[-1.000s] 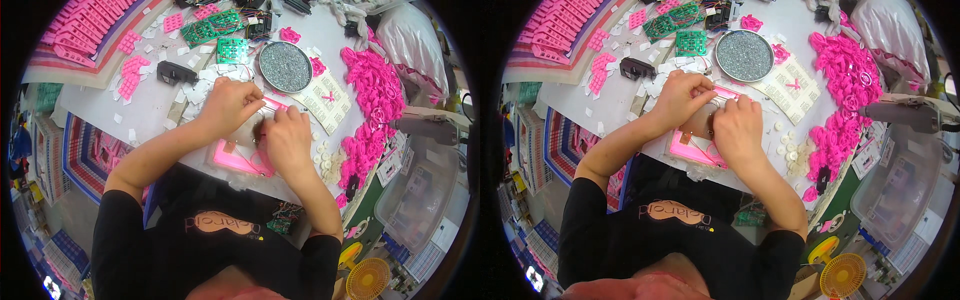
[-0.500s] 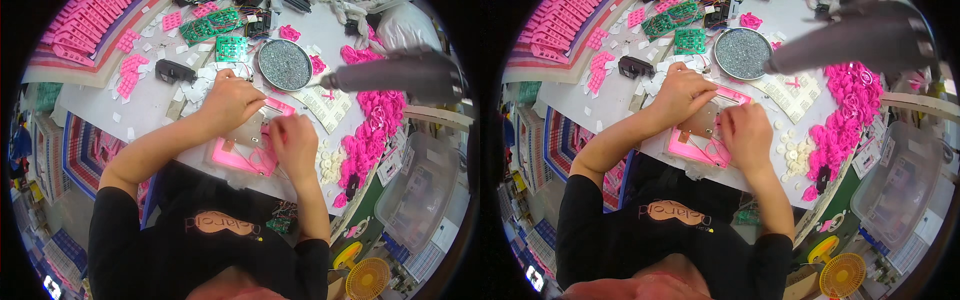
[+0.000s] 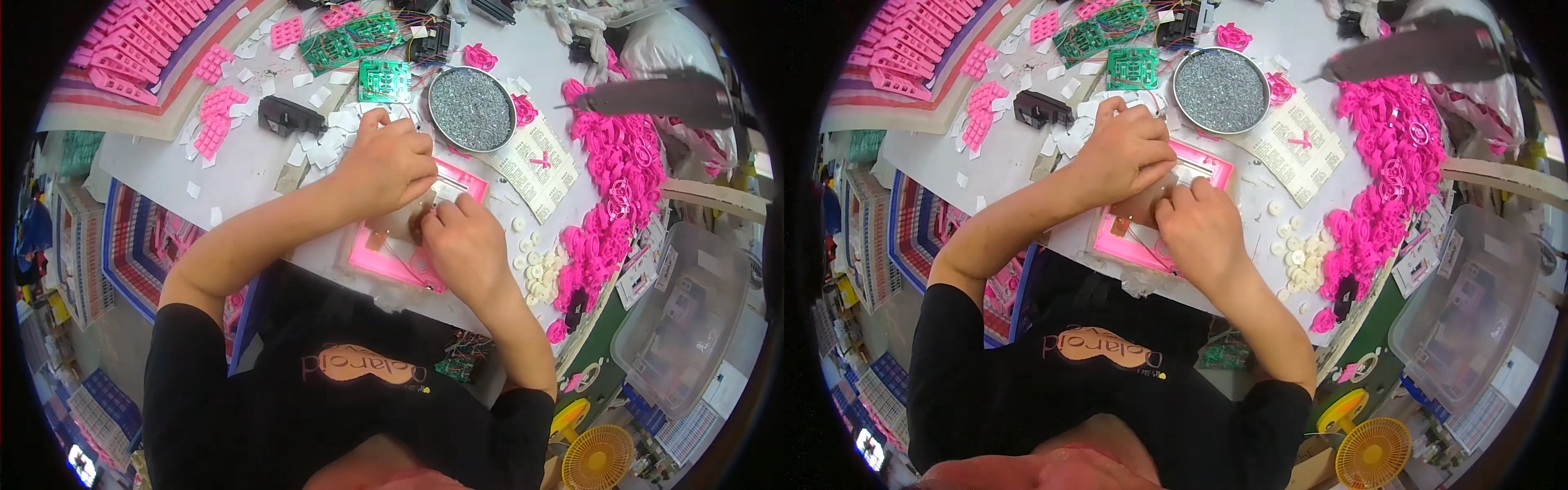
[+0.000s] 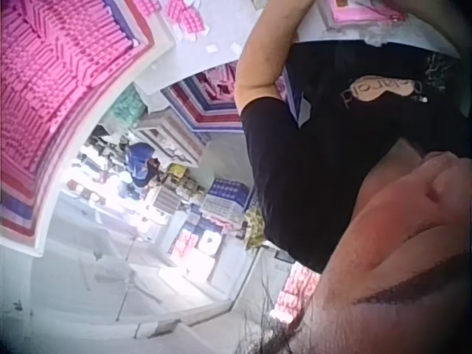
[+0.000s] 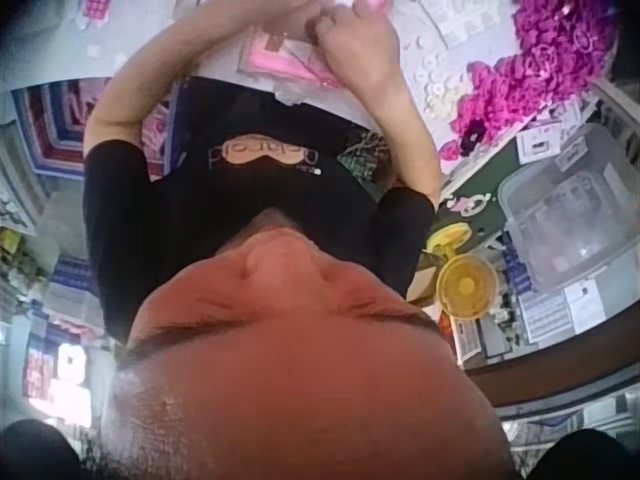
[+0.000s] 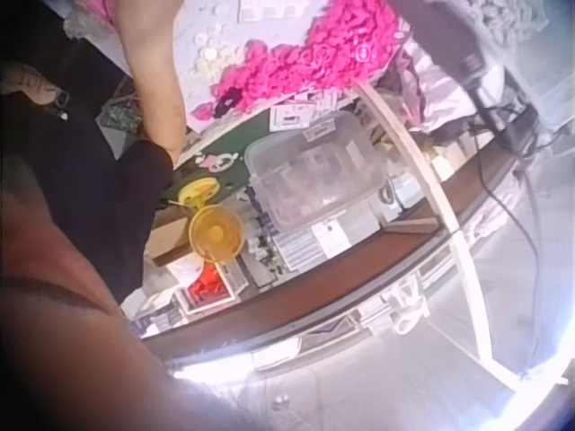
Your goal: Assembling components of a plastic toy piggy bank, including circuit board and buttons.
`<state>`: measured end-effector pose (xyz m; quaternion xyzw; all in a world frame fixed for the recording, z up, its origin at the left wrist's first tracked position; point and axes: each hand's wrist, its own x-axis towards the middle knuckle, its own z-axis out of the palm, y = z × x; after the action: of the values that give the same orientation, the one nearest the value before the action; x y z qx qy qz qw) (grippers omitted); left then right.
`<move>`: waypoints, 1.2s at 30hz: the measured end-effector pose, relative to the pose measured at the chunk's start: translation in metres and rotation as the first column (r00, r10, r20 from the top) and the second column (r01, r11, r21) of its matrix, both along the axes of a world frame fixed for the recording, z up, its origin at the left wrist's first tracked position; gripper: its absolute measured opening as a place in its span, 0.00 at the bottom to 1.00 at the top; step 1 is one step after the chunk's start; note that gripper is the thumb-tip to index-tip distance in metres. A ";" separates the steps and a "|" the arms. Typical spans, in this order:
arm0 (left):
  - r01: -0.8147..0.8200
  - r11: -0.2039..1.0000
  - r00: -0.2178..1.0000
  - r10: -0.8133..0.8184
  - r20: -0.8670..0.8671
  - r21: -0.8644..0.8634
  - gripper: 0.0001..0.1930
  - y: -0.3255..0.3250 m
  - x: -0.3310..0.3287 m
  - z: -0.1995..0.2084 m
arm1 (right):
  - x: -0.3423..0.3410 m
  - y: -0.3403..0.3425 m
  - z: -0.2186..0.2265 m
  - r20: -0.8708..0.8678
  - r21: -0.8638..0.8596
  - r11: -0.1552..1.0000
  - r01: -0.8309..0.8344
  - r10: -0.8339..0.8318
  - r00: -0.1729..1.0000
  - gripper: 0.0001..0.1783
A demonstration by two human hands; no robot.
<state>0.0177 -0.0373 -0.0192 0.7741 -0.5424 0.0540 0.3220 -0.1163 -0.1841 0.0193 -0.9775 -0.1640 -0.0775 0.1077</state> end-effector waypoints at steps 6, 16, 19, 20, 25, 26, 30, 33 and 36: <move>0.261 0.922 0.913 -0.332 0.238 0.287 0.04 -0.019 0.012 0.022 | -0.019 0.007 -0.008 0.029 0.250 0.949 0.192 -0.205 0.978 0.06; 0.462 0.651 0.712 -0.677 0.186 0.602 0.07 -0.044 0.006 0.044 | -0.029 0.014 -0.014 0.040 0.375 0.870 0.319 -0.359 0.932 0.08; 0.457 0.609 0.736 -0.669 0.109 0.648 0.07 -0.046 0.001 0.044 | -0.031 0.016 -0.011 0.030 0.378 0.851 0.364 -0.404 0.914 0.09; 0.457 0.598 0.757 -0.650 0.065 0.658 0.07 -0.047 0.000 0.043 | -0.031 0.016 -0.011 0.024 0.380 0.846 0.374 -0.414 0.910 0.09; 0.339 0.509 0.937 -0.258 -0.235 0.791 0.07 -0.063 0.010 0.048 | -0.026 0.009 -0.003 -0.142 0.333 0.851 0.407 -0.381 0.913 0.05; 0.342 0.488 0.938 -0.235 -0.257 0.803 0.08 -0.066 0.014 0.052 | -0.023 0.006 0.000 -0.163 0.320 0.856 0.406 -0.373 0.914 0.04; 0.313 0.481 0.950 -0.181 -0.256 0.819 0.10 -0.078 0.014 0.061 | -0.014 -0.002 0.012 -0.255 0.262 0.889 0.376 -0.313 0.915 0.03; 0.346 0.434 0.938 -0.159 -0.307 0.832 0.10 -0.083 0.019 0.058 | -0.009 -0.004 0.015 -0.261 0.240 0.905 0.352 -0.289 0.921 0.03; 0.431 0.410 0.901 -0.151 -0.406 0.804 0.10 -0.087 0.028 0.041 | -0.009 -0.005 0.011 -0.151 0.217 0.925 0.313 -0.285 0.947 0.04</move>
<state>0.0454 -0.1242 0.0222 0.7189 -0.5692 -0.3961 -0.0476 -0.1254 -0.1894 0.0308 -0.9739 0.0042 -0.0549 0.2202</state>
